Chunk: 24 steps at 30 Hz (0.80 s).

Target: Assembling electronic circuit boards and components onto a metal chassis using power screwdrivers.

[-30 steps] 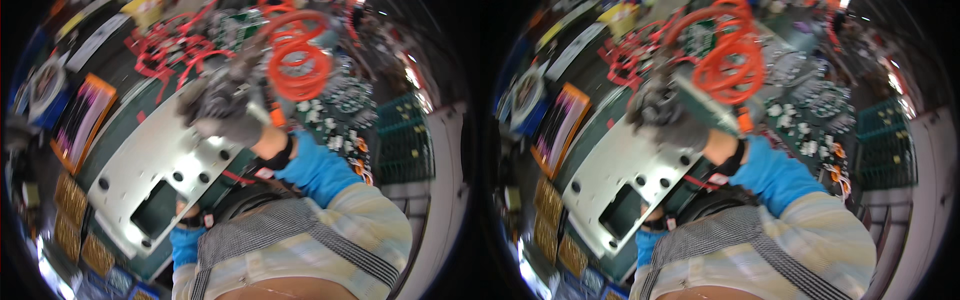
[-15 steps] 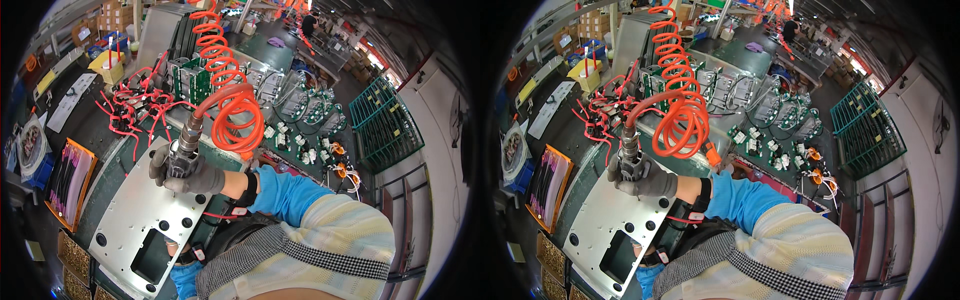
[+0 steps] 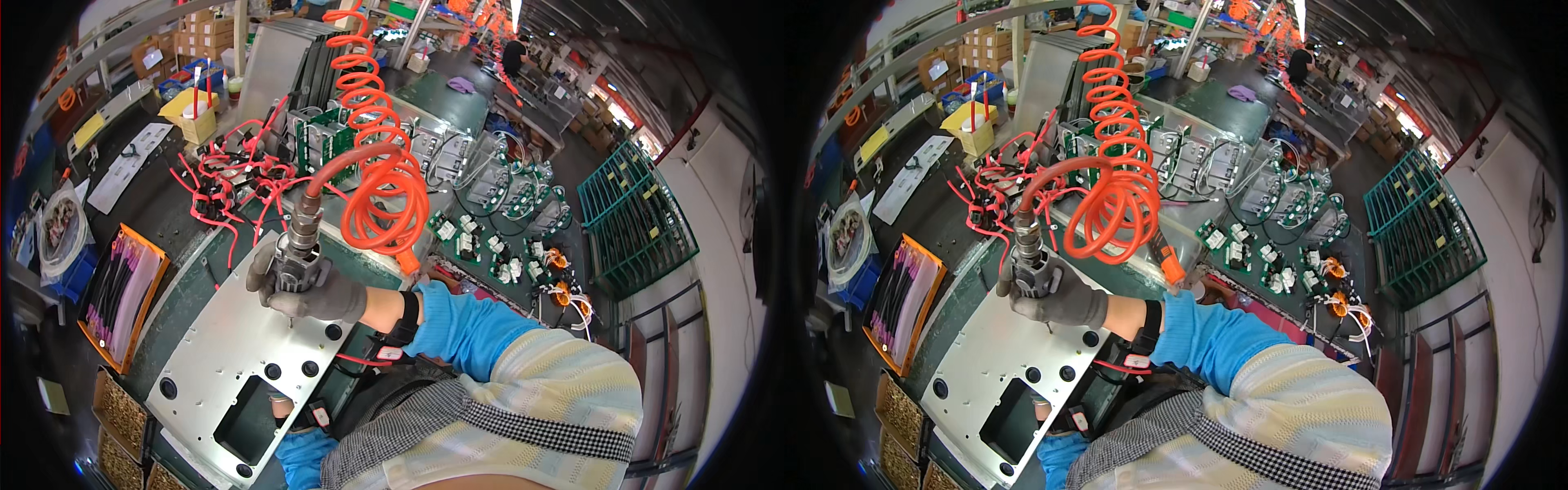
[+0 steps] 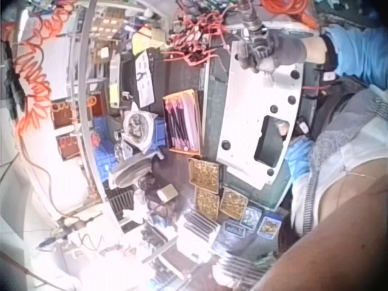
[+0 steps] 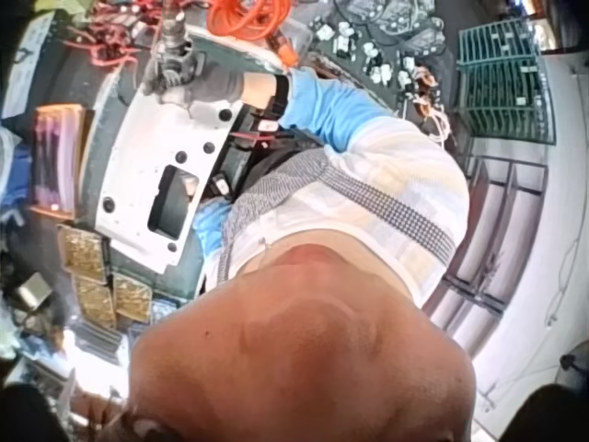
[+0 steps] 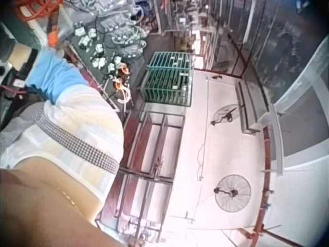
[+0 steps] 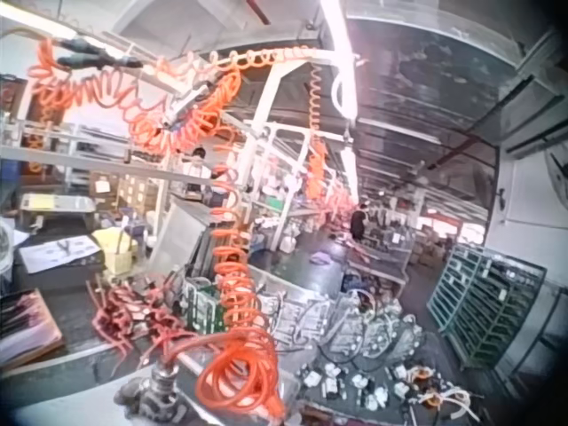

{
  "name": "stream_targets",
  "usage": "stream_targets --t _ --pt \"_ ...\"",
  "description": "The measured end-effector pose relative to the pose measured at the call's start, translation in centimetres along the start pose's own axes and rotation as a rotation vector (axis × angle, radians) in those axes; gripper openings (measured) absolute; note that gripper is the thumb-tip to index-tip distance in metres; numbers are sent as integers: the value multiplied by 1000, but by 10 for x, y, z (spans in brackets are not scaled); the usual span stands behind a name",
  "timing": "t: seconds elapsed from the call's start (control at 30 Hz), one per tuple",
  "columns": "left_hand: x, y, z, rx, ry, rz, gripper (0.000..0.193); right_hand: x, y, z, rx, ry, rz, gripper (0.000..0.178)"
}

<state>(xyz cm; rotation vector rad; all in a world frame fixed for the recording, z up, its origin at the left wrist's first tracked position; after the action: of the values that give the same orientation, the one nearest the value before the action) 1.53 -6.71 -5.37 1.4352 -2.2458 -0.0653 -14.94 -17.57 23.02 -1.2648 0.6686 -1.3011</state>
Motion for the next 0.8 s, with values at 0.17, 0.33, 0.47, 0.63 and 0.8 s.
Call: stream_targets --t 0.17,0.33,0.47,0.63,0.8 --pt "-1 0 1 8 2 -9 28 4 1 7 -19 -7 -48 29" --pt "-2 0 2 12 5 -12 27 0 4 11 -47 -52 55 28" --pt "-2 1 2 20 8 -15 27 -3 1 13 -41 -32 -11 27" --pt "-3 2 2 34 17 -13 27 0 -1 16 -30 -71 -14 26" --pt "-3 3 1 51 32 -9 27 5 -1 13 -33 -90 18 28"
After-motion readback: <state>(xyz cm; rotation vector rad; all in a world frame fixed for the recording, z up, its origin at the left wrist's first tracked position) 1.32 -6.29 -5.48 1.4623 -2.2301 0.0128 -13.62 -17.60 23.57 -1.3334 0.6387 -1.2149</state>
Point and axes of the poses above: each hand's wrist, its own x-axis towards the middle knuckle, its own z-axis out of the palm, y = z × x, the point moved 4 cm from there along x, towards the middle knuckle, and after that the axes turned 4 degrees about y, right-handed, at the moved point
